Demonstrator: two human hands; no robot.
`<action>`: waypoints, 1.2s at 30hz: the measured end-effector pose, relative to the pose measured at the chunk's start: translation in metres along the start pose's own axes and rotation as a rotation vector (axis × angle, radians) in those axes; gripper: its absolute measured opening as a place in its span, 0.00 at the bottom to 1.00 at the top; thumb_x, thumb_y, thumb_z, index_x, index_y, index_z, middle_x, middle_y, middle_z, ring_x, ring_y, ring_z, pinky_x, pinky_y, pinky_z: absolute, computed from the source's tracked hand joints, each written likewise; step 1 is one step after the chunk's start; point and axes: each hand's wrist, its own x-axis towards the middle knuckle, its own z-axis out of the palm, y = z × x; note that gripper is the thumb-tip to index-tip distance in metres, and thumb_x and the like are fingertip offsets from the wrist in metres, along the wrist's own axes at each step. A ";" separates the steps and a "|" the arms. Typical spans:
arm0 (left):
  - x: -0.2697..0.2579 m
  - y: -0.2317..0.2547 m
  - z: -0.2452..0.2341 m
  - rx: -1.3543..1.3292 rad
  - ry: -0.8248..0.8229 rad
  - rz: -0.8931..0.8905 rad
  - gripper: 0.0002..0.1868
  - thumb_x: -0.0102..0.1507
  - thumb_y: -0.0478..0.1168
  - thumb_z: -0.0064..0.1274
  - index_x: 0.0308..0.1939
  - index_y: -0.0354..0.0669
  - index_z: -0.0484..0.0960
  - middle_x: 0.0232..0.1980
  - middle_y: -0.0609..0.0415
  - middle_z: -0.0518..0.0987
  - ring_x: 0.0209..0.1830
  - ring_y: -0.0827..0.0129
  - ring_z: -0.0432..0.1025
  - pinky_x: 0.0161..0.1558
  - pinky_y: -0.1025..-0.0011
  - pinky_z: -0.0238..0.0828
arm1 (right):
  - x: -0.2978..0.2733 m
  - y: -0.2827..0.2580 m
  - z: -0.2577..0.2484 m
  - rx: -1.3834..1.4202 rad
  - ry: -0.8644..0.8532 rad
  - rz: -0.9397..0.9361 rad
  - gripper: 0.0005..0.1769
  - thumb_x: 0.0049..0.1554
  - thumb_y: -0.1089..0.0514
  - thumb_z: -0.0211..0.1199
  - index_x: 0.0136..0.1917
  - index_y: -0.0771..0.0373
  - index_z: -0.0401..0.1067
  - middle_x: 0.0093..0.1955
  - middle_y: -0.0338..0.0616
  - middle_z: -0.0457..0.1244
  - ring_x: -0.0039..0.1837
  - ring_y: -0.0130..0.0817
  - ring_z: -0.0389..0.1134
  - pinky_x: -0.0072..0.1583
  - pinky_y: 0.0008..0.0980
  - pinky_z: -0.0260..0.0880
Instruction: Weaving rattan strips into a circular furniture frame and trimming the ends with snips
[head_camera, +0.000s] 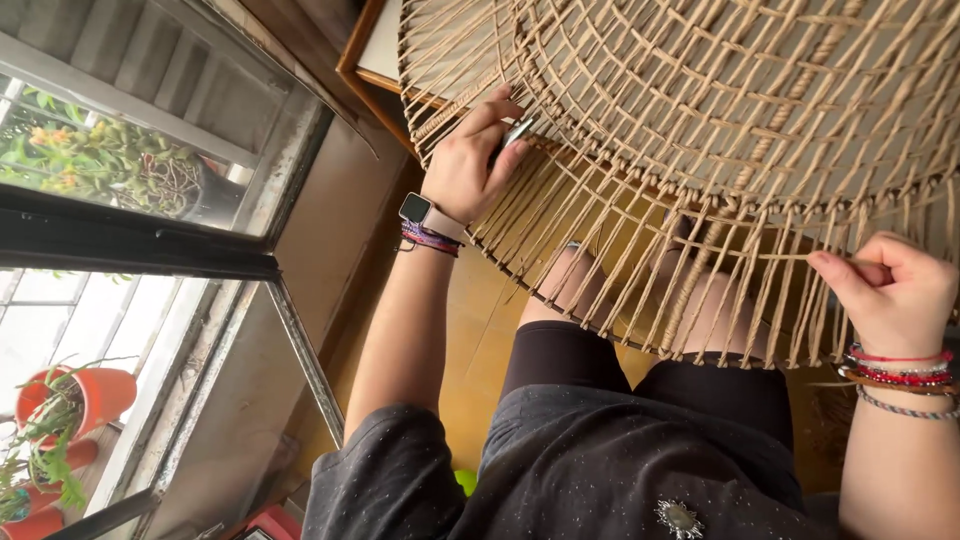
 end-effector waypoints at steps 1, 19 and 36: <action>-0.001 0.001 -0.001 -0.001 0.001 -0.003 0.22 0.74 0.48 0.42 0.43 0.30 0.80 0.62 0.53 0.75 0.75 0.63 0.60 0.52 0.58 0.81 | 0.000 0.001 0.001 -0.001 -0.004 -0.001 0.35 0.65 0.64 0.71 0.29 0.63 0.47 0.30 0.37 0.41 0.37 0.29 0.41 0.43 0.31 0.42; 0.006 -0.018 -0.009 -0.016 0.016 -0.001 0.24 0.76 0.47 0.38 0.59 0.27 0.79 0.68 0.51 0.72 0.68 0.57 0.72 0.63 0.61 0.73 | -0.002 0.001 0.000 0.044 -0.023 0.014 0.35 0.60 0.60 0.69 0.29 0.58 0.41 0.29 0.34 0.38 0.36 0.28 0.37 0.41 0.32 0.36; -0.020 0.005 0.003 -0.110 0.015 0.158 0.28 0.74 0.53 0.37 0.42 0.29 0.79 0.66 0.41 0.75 0.73 0.47 0.66 0.76 0.47 0.54 | 0.005 0.003 0.005 0.047 0.028 0.110 0.37 0.61 0.56 0.69 0.28 0.54 0.41 0.29 0.29 0.35 0.36 0.25 0.36 0.41 0.31 0.34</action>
